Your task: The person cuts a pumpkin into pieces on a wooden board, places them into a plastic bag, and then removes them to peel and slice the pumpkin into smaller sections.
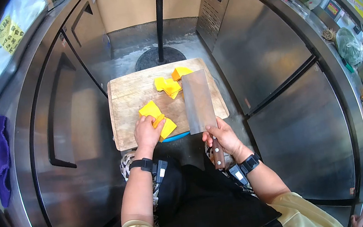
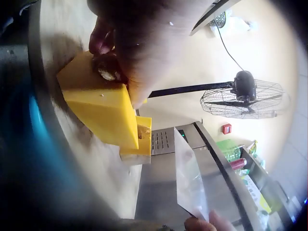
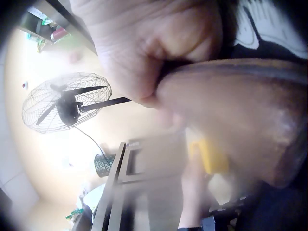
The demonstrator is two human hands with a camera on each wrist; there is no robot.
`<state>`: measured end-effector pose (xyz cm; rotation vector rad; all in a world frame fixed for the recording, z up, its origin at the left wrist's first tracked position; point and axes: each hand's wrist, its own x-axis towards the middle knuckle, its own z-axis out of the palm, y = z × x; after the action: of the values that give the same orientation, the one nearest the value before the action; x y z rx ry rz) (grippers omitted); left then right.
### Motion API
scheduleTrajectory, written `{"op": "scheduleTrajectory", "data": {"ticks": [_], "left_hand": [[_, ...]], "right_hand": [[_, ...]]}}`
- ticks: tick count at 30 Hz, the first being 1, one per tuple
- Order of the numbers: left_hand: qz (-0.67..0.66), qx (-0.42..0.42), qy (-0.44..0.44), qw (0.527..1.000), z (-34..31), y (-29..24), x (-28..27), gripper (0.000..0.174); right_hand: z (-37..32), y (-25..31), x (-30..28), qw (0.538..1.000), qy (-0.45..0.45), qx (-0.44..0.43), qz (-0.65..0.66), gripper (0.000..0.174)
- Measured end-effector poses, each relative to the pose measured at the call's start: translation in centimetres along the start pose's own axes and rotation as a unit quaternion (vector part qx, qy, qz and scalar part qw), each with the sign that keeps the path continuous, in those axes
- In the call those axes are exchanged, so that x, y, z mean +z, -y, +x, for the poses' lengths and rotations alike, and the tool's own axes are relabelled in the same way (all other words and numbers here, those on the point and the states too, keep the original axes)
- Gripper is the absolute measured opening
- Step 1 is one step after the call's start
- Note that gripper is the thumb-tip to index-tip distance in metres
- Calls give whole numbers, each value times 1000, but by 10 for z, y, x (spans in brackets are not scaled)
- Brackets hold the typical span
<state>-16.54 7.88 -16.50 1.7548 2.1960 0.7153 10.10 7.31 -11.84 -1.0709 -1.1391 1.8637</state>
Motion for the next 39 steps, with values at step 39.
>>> {"op": "scheduleTrajectory", "data": {"ticks": [39], "left_hand": [[-102, -4, -66, 993, 8, -3, 30, 23]], "right_hand": [[-7, -4, 13, 994, -64, -22, 87, 24]]}}
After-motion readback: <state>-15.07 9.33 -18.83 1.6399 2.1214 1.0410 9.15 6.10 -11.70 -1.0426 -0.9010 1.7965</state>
